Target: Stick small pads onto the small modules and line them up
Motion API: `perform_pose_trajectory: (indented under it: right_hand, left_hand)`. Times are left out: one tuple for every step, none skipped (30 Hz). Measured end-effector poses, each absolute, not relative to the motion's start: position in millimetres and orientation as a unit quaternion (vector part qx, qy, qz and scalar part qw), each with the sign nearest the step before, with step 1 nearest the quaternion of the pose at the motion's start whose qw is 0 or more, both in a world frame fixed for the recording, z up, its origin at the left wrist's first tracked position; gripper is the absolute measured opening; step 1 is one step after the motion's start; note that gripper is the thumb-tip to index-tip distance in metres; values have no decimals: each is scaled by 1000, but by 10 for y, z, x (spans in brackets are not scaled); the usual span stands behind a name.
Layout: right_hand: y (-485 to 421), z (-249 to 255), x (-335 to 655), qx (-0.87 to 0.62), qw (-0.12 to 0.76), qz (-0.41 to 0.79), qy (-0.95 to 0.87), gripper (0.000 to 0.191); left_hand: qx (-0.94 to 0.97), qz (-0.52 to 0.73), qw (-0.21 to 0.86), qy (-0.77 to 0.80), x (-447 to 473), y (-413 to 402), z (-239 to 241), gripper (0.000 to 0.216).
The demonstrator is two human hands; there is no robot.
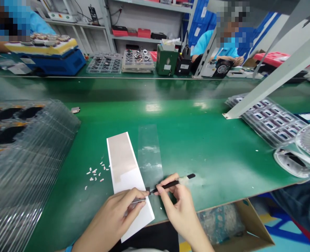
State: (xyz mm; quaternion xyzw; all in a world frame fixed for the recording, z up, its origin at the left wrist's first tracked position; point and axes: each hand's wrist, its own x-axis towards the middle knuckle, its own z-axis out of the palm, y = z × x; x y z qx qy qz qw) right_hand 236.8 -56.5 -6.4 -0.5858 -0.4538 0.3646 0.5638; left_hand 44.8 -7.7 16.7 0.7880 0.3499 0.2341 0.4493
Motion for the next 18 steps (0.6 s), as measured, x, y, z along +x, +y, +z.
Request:
perform_pose_trajectory:
  right_hand:
    - [-564, -62, 2367, -587, 565, 363, -453, 15]
    - [-564, -61, 2367, -589, 567, 359, -451, 15]
    - [-564, -61, 2366, -590, 568, 355, -451, 15]
    - [-565, -62, 2365, -590, 570, 351, -452, 15]
    - [-565, -63, 2365, -589, 571, 349, -453, 15]
    - [-566, -64, 2365, -588, 571, 350, -453, 15]
    - [-566, -66, 2365, -589, 571, 351, -452, 15]
    - [-566, -67, 2365, -592, 569, 352, -450, 16]
    - [-567, -69, 2364, -597, 566, 353, -447, 17]
    - [-567, -70, 2364, -602, 561, 353, -445, 18]
    - [-568, -72, 2363, -606, 557, 354, -444, 19]
    - [-568, -73, 2362, -608, 555, 356, -442, 20]
    - [-568, -75, 2359, -607, 557, 359, -438, 20]
    - [-568, -75, 2357, -605, 562, 362, -431, 20]
    - [-566, -75, 2354, -603, 570, 364, -422, 20]
    - [-563, -74, 2352, -601, 579, 365, -412, 21]
    - [-559, -72, 2351, -600, 587, 367, -402, 21]
    - [-554, -68, 2351, -598, 593, 369, -393, 21]
  left_hand:
    - [794, 216, 445, 353, 449, -75, 161, 12]
    - [800, 198, 440, 356, 450, -73, 155, 12]
    - [805, 184, 436, 357, 452, -71, 151, 12]
    - [808, 174, 434, 358, 454, -70, 149, 12]
    - [809, 169, 434, 359, 455, -69, 151, 13]
    - [808, 168, 435, 360, 456, -68, 154, 14]
    - [806, 168, 437, 361, 457, -68, 161, 14]
    - [804, 169, 440, 363, 459, -68, 169, 15]
    - [800, 170, 444, 365, 459, -69, 177, 15]
    - [796, 173, 449, 366, 460, -70, 183, 15]
    - [792, 177, 454, 367, 460, -71, 186, 14]
    - [787, 181, 460, 368, 459, -73, 186, 15]
    - [783, 183, 465, 370, 457, -73, 182, 15]
    - [779, 186, 469, 373, 456, -73, 174, 16]
    - [775, 188, 472, 376, 455, -72, 163, 17]
    - [772, 189, 474, 379, 456, -70, 151, 17]
    - [769, 191, 475, 382, 458, -65, 139, 17]
    - [766, 196, 475, 387, 462, -60, 129, 18]
